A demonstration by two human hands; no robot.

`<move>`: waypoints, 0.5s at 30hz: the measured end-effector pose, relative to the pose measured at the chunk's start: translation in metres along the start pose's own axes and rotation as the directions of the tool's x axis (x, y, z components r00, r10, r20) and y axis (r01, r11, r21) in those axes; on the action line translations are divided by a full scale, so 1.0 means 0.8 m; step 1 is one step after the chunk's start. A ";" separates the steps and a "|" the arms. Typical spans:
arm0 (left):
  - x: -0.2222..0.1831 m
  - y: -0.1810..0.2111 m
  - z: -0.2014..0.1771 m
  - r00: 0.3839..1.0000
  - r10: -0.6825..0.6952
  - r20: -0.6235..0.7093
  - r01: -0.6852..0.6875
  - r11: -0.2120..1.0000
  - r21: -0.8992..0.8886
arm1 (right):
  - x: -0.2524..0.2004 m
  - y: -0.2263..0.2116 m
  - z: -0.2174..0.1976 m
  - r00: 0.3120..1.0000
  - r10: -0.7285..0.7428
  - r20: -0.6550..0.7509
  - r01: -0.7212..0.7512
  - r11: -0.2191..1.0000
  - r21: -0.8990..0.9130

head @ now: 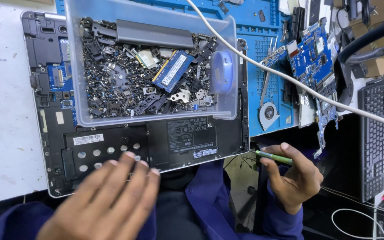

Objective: Installing or replacing a battery in a laptop using a screwdriver and managing small parts in a bin.

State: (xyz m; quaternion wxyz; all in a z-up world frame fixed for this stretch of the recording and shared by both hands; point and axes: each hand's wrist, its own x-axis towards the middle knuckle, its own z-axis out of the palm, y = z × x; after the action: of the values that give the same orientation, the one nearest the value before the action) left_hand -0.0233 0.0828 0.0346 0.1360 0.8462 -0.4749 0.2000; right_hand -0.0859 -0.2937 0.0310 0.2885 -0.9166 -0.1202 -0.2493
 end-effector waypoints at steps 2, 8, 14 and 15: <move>0.015 0.028 0.014 0.997 0.065 -0.043 -0.066 0.998 -0.001 | 0.009 -0.010 -0.002 0.998 0.023 0.051 -0.025 0.999 0.042; 0.090 0.091 0.066 0.964 0.264 0.008 -0.264 0.964 0.039 | 0.017 -0.018 -0.003 0.999 -0.003 0.045 0.001 0.999 0.035; 0.134 0.090 0.123 0.941 0.210 0.265 -0.268 0.942 0.204 | 0.024 -0.017 -0.003 0.997 -0.083 0.002 0.083 0.993 -0.088; 0.133 0.088 0.126 0.940 0.231 0.252 -0.286 0.935 0.210 | 0.027 -0.021 -0.004 0.999 -0.039 0.030 0.038 0.999 0.018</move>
State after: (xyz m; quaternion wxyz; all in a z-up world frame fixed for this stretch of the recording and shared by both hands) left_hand -0.0128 -0.0758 -0.0018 -0.0506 0.8032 -0.5666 0.1767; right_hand -0.0749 -0.2805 0.0521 0.2896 -0.9153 -0.1444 -0.2400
